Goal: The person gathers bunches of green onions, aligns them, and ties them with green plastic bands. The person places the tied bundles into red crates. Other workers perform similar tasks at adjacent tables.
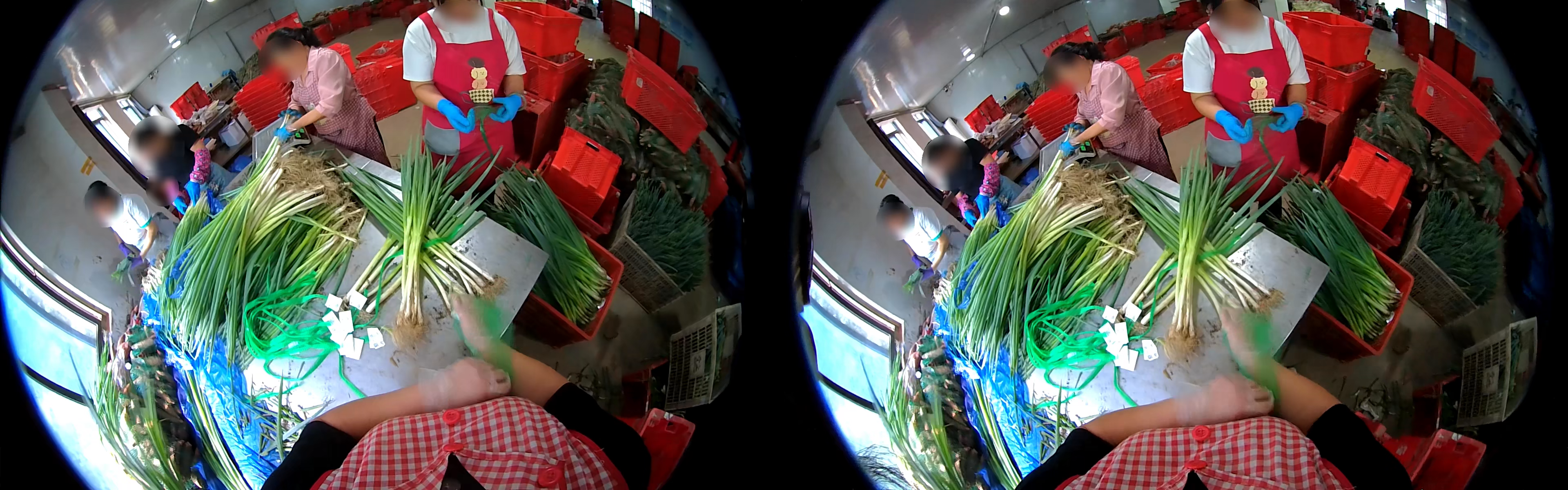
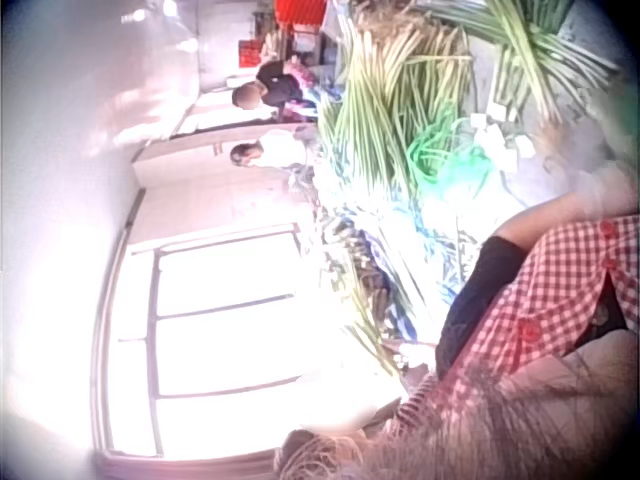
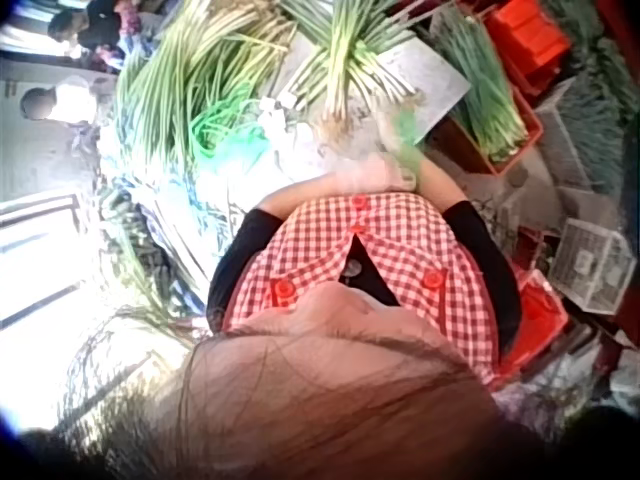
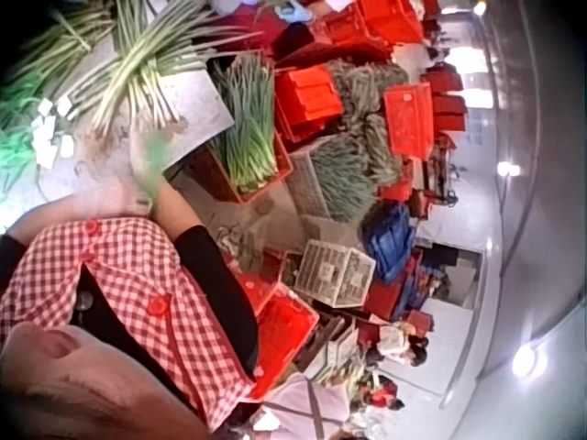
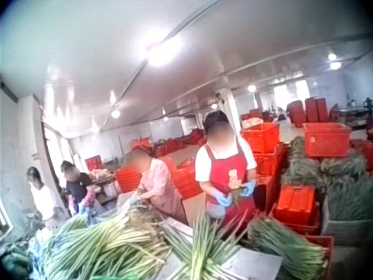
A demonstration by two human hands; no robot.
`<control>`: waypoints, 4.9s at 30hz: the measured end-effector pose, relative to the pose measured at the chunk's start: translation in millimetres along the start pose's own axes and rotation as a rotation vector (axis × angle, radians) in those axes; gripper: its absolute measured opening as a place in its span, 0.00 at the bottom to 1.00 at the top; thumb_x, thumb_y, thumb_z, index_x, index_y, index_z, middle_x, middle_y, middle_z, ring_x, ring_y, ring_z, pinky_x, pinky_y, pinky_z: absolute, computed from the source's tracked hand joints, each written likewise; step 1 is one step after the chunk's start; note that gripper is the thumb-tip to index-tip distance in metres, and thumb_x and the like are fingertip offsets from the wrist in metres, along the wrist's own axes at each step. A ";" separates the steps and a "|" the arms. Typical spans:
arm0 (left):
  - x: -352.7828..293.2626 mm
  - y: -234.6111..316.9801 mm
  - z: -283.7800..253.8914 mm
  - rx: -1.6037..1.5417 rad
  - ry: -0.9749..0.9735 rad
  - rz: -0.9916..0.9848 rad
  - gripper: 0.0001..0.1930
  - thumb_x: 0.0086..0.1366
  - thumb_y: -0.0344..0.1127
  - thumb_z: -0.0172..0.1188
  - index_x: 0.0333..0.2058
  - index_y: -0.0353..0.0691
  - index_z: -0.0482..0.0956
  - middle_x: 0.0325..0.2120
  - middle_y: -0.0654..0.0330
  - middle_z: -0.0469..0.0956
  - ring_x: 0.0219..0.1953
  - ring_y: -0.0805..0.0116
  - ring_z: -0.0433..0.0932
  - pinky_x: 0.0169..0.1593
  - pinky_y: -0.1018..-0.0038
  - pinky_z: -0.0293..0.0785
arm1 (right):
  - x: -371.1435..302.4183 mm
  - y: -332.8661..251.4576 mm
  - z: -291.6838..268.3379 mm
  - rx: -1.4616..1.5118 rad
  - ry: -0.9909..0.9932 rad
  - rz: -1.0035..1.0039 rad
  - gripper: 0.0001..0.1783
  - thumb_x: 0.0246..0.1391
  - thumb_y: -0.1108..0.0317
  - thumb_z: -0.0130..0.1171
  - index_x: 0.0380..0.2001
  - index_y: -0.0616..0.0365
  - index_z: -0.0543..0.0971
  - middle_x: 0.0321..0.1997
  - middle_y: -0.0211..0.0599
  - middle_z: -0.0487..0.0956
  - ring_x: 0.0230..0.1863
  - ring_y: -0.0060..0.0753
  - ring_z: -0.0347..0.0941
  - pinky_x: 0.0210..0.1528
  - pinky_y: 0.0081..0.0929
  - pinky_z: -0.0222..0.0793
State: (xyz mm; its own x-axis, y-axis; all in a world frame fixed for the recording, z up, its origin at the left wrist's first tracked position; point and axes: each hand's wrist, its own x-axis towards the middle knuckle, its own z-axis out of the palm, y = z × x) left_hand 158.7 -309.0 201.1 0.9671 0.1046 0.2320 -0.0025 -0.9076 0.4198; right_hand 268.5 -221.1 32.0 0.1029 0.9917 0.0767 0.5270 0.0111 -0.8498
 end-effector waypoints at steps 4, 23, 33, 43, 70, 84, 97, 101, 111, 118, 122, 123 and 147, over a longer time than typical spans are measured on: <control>-32.1 -90.7 -22.4 -0.308 0.793 -1.131 0.18 0.51 0.39 0.69 0.37 0.34 0.78 0.33 0.50 0.79 0.36 0.60 0.79 0.41 0.70 0.75 | -23.6 -13.6 5.1 0.763 -0.084 0.231 0.14 0.56 0.60 0.55 0.36 0.60 0.78 0.34 0.33 0.77 0.38 0.24 0.70 0.43 0.25 0.65; -34.8 -183.8 12.6 -1.796 1.161 -0.918 0.13 0.57 0.27 0.58 0.42 0.36 0.70 0.28 0.57 0.75 0.28 0.65 0.76 0.31 0.71 0.75 | -32.6 -115.0 -21.8 0.196 0.134 -0.212 0.36 0.41 0.69 0.68 0.56 0.59 0.68 0.52 0.50 0.67 0.54 0.54 0.64 0.57 0.41 0.60; -23.5 -162.7 26.8 -2.322 1.022 -0.554 0.13 0.62 0.32 0.52 0.44 0.33 0.70 0.32 0.54 0.77 0.36 0.57 0.78 0.42 0.62 0.77 | -63.1 -103.4 -58.7 0.228 0.208 -0.387 0.13 0.37 0.78 0.64 0.31 0.59 0.75 0.44 0.44 0.72 0.47 0.44 0.70 0.50 0.34 0.64; 21.5 -104.2 25.9 -2.255 1.149 -0.308 0.18 0.60 0.36 0.56 0.47 0.36 0.70 0.34 0.53 0.77 0.34 0.53 0.77 0.39 0.60 0.78 | -111.4 -106.2 -107.8 0.153 0.291 -0.471 0.15 0.37 0.78 0.66 0.33 0.58 0.77 0.47 0.48 0.73 0.46 0.48 0.73 0.49 0.36 0.68; 56.2 -62.4 31.9 -2.288 1.034 -0.358 0.08 0.64 0.37 0.52 0.36 0.39 0.68 0.24 0.59 0.72 0.28 0.62 0.72 0.34 0.65 0.74 | -128.3 -122.0 -140.9 0.190 0.418 -0.447 0.16 0.40 0.71 0.67 0.36 0.60 0.80 0.43 0.44 0.77 0.40 0.37 0.75 0.40 0.29 0.72; 55.0 90.3 1.0 0.144 0.571 -0.258 0.23 0.53 0.34 0.66 0.47 0.36 0.71 0.42 0.46 0.72 0.40 0.56 0.74 0.42 0.68 0.72 | -60.4 -64.3 -114.3 0.097 0.576 -0.312 0.06 0.43 0.72 0.62 0.28 0.59 0.80 0.35 0.33 0.78 0.36 0.27 0.73 0.36 0.25 0.69; 33.0 -168.6 -37.2 -0.023 0.916 -1.238 0.18 0.65 0.42 0.48 0.37 0.30 0.77 0.37 0.39 0.76 0.39 0.41 0.75 0.44 0.58 0.71 | -178.2 -170.4 -220.2 0.065 0.276 -0.523 0.06 0.39 0.78 0.62 0.24 0.57 0.78 0.41 0.44 0.76 0.39 0.41 0.75 0.41 0.29 0.70; -21.4 -262.3 -39.3 0.063 0.954 -1.316 0.20 0.65 0.45 0.49 0.39 0.31 0.78 0.38 0.39 0.77 0.44 0.40 0.74 0.48 0.57 0.70 | -195.1 -175.6 -243.8 0.157 0.347 -0.484 0.06 0.36 0.79 0.63 0.22 0.59 0.79 0.39 0.45 0.76 0.39 0.41 0.75 0.42 0.30 0.70; -203.9 -388.4 -83.4 0.352 0.419 -1.487 0.15 0.60 0.43 0.54 0.43 0.45 0.79 0.37 0.48 0.80 0.41 0.55 0.79 0.44 0.64 0.74 | -187.2 -152.5 -260.3 0.454 0.477 -0.252 0.10 0.32 0.85 0.61 0.18 0.58 0.74 0.41 0.43 0.74 0.43 0.34 0.71 0.44 0.29 0.67; -120.3 -260.9 -52.3 -0.712 1.639 -1.157 0.27 0.58 0.50 0.59 0.45 0.31 0.69 0.41 0.47 0.74 0.40 0.55 0.73 0.46 0.58 0.70 | -176.4 -149.2 -251.1 0.283 0.537 -0.194 0.11 0.32 0.84 0.61 0.18 0.57 0.73 0.40 0.43 0.74 0.41 0.34 0.72 0.44 0.29 0.66; -16.7 -44.3 14.8 -1.849 0.962 -0.695 0.35 0.59 0.65 0.49 0.50 0.37 0.69 0.48 0.49 0.72 0.48 0.52 0.72 0.52 0.55 0.68 | -176.9 -160.5 -250.8 0.161 0.425 -0.287 0.10 0.30 0.83 0.63 0.19 0.56 0.75 0.38 0.43 0.75 0.38 0.35 0.73 0.41 0.30 0.68; 4.7 -19.9 16.7 -2.022 0.925 -0.551 0.37 0.60 0.69 0.46 0.52 0.39 0.69 0.50 0.49 0.71 0.50 0.52 0.72 0.53 0.54 0.68 | -180.6 -165.0 -255.2 0.101 0.349 -0.343 0.11 0.30 0.83 0.64 0.19 0.56 0.76 0.38 0.43 0.75 0.37 0.36 0.73 0.40 0.30 0.68; 166.1 33.8 -64.9 -1.482 0.734 -0.033 0.22 0.47 0.21 0.58 0.45 0.34 0.71 0.37 0.57 0.76 0.36 0.65 0.77 0.42 0.68 0.74 | -160.0 -135.3 -320.3 -0.192 0.410 -0.518 0.30 0.39 0.73 0.67 0.50 0.63 0.71 0.51 0.51 0.73 0.53 0.53 0.69 0.55 0.40 0.64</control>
State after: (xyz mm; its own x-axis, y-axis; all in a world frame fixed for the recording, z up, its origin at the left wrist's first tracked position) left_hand 302.7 -295.9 310.7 0.6538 0.6634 0.3640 -0.6273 0.2061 0.7510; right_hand 450.9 -422.2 301.7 0.0883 0.7357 0.6715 0.7309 0.4102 -0.5455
